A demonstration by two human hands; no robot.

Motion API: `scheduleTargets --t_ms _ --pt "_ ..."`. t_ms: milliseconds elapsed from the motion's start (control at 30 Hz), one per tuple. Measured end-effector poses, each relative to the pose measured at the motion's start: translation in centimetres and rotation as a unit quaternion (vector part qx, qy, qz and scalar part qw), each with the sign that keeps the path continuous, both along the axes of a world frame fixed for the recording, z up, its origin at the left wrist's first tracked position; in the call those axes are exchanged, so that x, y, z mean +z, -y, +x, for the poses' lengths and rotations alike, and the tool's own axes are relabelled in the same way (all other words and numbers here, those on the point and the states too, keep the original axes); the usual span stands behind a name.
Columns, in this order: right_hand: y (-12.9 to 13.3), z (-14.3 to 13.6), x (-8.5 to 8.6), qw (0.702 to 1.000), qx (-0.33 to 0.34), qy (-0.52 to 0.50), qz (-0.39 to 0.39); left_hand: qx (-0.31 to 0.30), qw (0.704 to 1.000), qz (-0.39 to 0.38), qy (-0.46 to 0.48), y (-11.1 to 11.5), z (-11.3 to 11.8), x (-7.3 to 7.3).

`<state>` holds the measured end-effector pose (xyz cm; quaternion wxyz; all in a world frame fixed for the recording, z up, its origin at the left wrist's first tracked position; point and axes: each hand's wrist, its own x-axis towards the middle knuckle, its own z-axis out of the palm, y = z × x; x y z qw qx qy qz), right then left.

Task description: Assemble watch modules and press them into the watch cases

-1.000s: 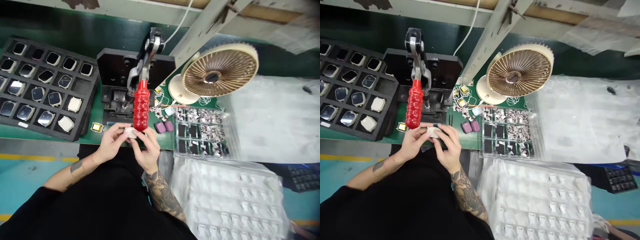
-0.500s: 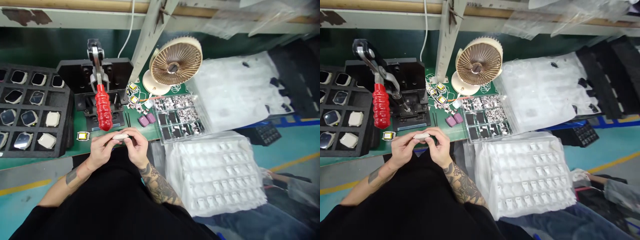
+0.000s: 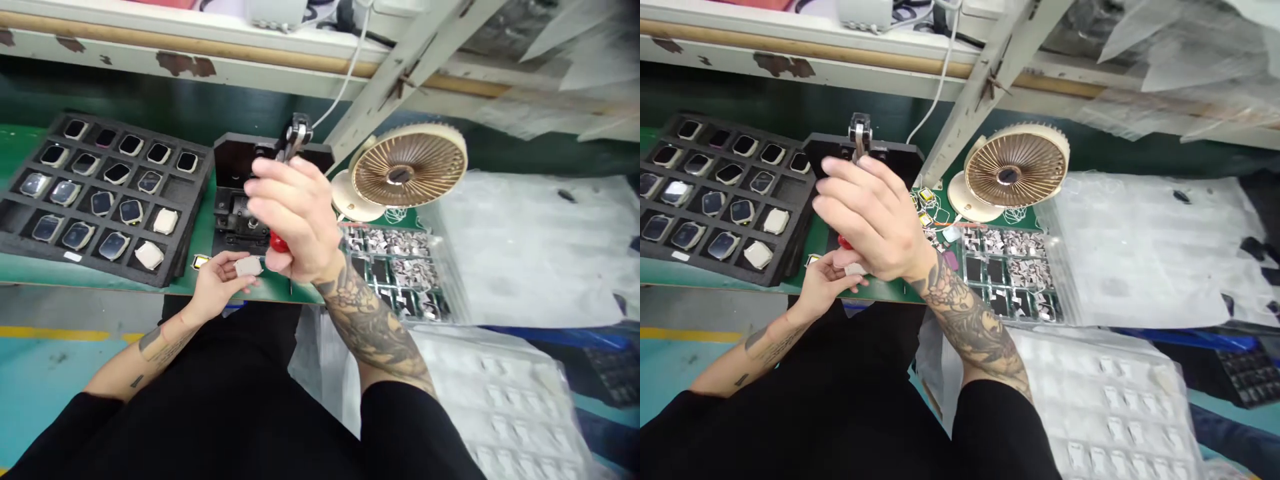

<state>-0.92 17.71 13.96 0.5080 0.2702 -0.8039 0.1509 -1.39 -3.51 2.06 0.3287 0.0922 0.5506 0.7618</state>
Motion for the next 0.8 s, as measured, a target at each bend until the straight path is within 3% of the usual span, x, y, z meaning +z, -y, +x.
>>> scheduleTargets --t_ms 33,100,200,267,333,400,500,600,700,800 --pt "0.3 -0.8 0.7 0.999 0.014 -0.025 0.023 0.001 1.000 -0.001 -0.001 0.2 0.1 -0.1" --pt "1.2 -1.6 2.1 1.000 0.021 -0.023 -0.001 0.001 1.000 -0.003 -0.002 0.5 0.1 -0.4" --pt "2.7 -1.1 4.1 0.981 -0.024 0.070 -0.182 -0.009 1.000 -0.014 -0.009 0.9 0.0 -0.7" --pt "3.4 -0.2 4.3 0.952 -0.082 0.072 -0.285 -0.015 0.997 -0.037 -0.060 1.5 -0.2 -0.6" --pt "3.9 1.0 2.6 0.944 -0.113 0.018 -0.309 -0.017 0.983 -0.074 -0.167 2.4 -0.4 -0.2" --pt "4.4 2.7 -0.9 0.945 -0.114 0.005 -0.305 -0.008 0.954 -0.106 -0.281 3.4 -0.5 0.2" --pt "5.3 5.1 -7.6 0.932 -0.096 0.167 -0.307 0.008 0.924 -0.138 -0.357 4.7 -0.9 0.5" --pt "6.1 5.7 -12.6 0.913 -0.140 0.298 -0.240 0.007 0.932 -0.142 -0.334 4.8 -1.4 0.3" --pt "6.2 4.8 -14.2 0.909 -0.154 0.343 -0.179 0.008 0.952 -0.122 -0.282 4.2 -1.8 0.0" --pt "5.6 4.8 -13.4 0.908 -0.159 0.341 -0.183 0.036 0.974 -0.096 -0.203 3.7 -1.5 -0.1"
